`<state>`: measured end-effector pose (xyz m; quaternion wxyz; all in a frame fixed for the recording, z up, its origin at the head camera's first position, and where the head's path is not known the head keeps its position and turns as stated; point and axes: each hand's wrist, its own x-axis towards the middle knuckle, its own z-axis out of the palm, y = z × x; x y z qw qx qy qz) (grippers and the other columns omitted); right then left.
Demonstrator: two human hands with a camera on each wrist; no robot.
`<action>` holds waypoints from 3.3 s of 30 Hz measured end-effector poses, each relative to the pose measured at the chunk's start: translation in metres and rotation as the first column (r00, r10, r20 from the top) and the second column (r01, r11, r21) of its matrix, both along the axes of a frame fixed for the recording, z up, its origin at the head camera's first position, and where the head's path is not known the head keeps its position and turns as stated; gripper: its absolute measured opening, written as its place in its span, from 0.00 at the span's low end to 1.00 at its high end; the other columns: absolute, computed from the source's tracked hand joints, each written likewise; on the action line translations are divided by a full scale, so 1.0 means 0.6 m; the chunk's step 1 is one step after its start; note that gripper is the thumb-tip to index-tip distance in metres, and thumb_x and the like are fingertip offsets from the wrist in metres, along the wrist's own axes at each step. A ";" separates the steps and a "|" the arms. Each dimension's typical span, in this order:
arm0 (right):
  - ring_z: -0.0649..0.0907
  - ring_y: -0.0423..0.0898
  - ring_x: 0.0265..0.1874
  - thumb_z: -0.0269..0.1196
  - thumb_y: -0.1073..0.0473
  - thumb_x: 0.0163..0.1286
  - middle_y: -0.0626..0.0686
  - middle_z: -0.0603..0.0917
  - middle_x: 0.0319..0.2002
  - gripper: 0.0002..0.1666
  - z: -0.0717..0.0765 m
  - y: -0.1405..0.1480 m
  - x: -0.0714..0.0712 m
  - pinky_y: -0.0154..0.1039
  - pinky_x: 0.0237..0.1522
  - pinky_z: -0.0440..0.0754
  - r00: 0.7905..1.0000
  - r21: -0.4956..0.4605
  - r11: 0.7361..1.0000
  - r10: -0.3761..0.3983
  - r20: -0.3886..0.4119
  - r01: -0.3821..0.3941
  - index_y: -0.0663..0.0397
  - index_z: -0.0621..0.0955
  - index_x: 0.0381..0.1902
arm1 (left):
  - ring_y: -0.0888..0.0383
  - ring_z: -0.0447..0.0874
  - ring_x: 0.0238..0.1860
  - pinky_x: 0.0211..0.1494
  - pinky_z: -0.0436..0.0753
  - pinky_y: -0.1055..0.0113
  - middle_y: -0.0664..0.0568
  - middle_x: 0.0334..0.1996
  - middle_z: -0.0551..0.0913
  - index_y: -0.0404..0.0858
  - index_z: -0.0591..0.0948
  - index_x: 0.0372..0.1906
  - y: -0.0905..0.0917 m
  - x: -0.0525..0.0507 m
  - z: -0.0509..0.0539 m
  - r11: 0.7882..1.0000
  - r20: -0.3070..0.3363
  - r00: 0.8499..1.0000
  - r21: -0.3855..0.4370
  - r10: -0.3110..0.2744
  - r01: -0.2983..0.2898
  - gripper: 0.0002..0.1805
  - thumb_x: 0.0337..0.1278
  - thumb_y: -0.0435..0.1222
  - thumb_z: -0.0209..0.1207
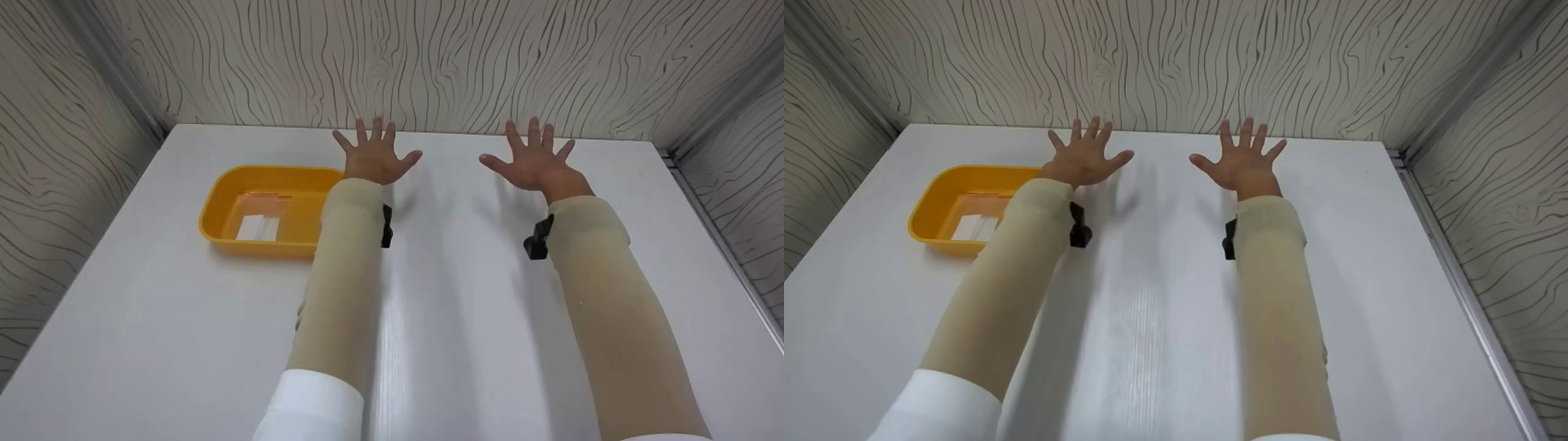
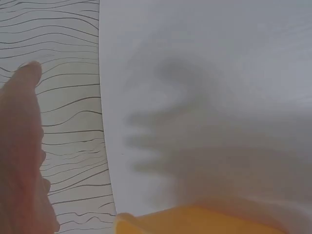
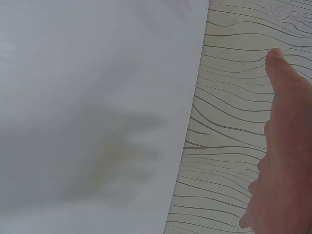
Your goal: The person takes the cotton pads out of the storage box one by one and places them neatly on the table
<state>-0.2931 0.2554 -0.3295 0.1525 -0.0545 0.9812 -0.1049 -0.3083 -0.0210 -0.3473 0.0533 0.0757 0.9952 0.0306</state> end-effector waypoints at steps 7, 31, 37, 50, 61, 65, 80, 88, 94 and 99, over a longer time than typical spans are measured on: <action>0.22 0.70 0.74 0.36 0.18 0.70 0.69 0.20 0.77 0.62 0.000 0.006 -0.003 0.78 0.63 0.20 1.000 0.014 1.000 0.011 -0.014 -0.011 0.50 0.29 0.81 | 0.38 0.33 0.81 0.74 0.36 0.27 0.47 0.83 0.40 0.46 0.43 0.84 -0.015 -0.005 0.018 0.998 0.011 0.999 0.047 -0.043 0.042 0.48 0.71 0.69 0.32; 0.23 0.69 0.74 0.37 0.16 0.68 0.69 0.21 0.77 0.64 -0.002 0.044 0.005 0.78 0.62 0.18 0.996 0.028 0.997 0.075 -0.057 -0.074 0.48 0.29 0.81 | 0.41 0.26 0.81 0.72 0.25 0.29 0.46 0.83 0.33 0.46 0.38 0.83 -0.108 -0.010 0.048 0.985 0.063 0.989 0.119 -0.131 0.123 0.50 0.70 0.70 0.33; 0.24 0.69 0.75 0.37 0.16 0.68 0.68 0.22 0.78 0.64 0.001 0.044 0.011 0.77 0.63 0.18 0.993 0.035 0.995 0.094 -0.077 -0.091 0.48 0.30 0.82 | 0.42 0.23 0.81 0.72 0.24 0.30 0.47 0.82 0.30 0.46 0.36 0.83 -0.131 -0.004 0.057 0.984 0.088 0.985 0.117 -0.148 0.137 0.50 0.70 0.70 0.32; 0.27 0.68 0.76 0.40 0.18 0.70 0.67 0.26 0.79 0.61 0.004 0.047 0.029 0.76 0.65 0.19 0.984 0.033 0.990 0.139 -0.110 -0.136 0.47 0.32 0.82 | 0.43 0.22 0.81 0.72 0.20 0.33 0.47 0.82 0.30 0.47 0.36 0.83 -0.193 0.022 0.069 0.981 0.096 0.984 0.134 -0.152 0.139 0.50 0.71 0.70 0.34; 0.27 0.67 0.77 0.43 0.21 0.72 0.67 0.27 0.79 0.60 0.003 0.062 0.045 0.76 0.65 0.19 0.977 0.029 0.986 0.168 -0.128 -0.166 0.48 0.34 0.83 | 0.42 0.22 0.81 0.72 0.20 0.34 0.46 0.82 0.29 0.46 0.36 0.83 -0.262 0.053 0.062 0.984 0.108 0.986 0.140 -0.128 0.113 0.51 0.69 0.71 0.34; 0.29 0.68 0.77 0.43 0.21 0.72 0.67 0.28 0.80 0.60 0.002 0.064 0.050 0.76 0.66 0.21 0.974 0.039 0.984 0.179 -0.136 -0.175 0.47 0.33 0.83 | 0.41 0.23 0.80 0.72 0.20 0.34 0.45 0.82 0.30 0.44 0.36 0.83 -0.290 0.064 0.056 0.982 0.104 0.987 0.160 -0.122 0.105 0.52 0.69 0.71 0.35; 0.30 0.66 0.78 0.46 0.25 0.74 0.65 0.28 0.80 0.58 0.003 0.065 0.078 0.74 0.68 0.21 0.963 0.001 0.974 0.225 -0.152 -0.227 0.48 0.35 0.83 | 0.36 0.28 0.80 0.75 0.29 0.31 0.38 0.82 0.34 0.38 0.40 0.83 -0.376 0.117 0.030 0.973 0.099 0.989 0.213 -0.114 0.091 0.55 0.68 0.72 0.38; 0.30 0.63 0.79 0.48 0.27 0.75 0.63 0.30 0.81 0.56 0.001 0.058 0.096 0.71 0.70 0.23 0.956 -0.054 0.965 0.243 -0.165 -0.255 0.48 0.36 0.83 | 0.36 0.28 0.80 0.76 0.31 0.32 0.38 0.82 0.32 0.36 0.38 0.82 -0.413 0.143 0.004 0.964 0.109 0.991 0.262 -0.084 0.053 0.58 0.67 0.71 0.43; 0.35 0.61 0.80 0.51 0.30 0.76 0.62 0.34 0.82 0.55 -0.004 0.053 0.103 0.68 0.74 0.28 0.945 -0.107 0.953 0.259 -0.198 -0.283 0.48 0.39 0.83 | 0.37 0.27 0.80 0.77 0.33 0.34 0.37 0.81 0.31 0.34 0.35 0.82 -0.430 0.154 -0.022 0.954 0.122 0.991 0.300 -0.051 0.012 0.60 0.65 0.69 0.49; 0.40 0.61 0.80 0.53 0.32 0.76 0.60 0.38 0.82 0.55 -0.008 0.047 0.109 0.65 0.77 0.35 0.946 -0.147 0.948 0.249 -0.208 -0.282 0.48 0.41 0.84 | 0.36 0.27 0.80 0.78 0.34 0.36 0.36 0.81 0.29 0.31 0.33 0.80 -0.441 0.160 -0.042 0.947 0.132 0.991 0.322 -0.030 -0.015 0.65 0.62 0.69 0.53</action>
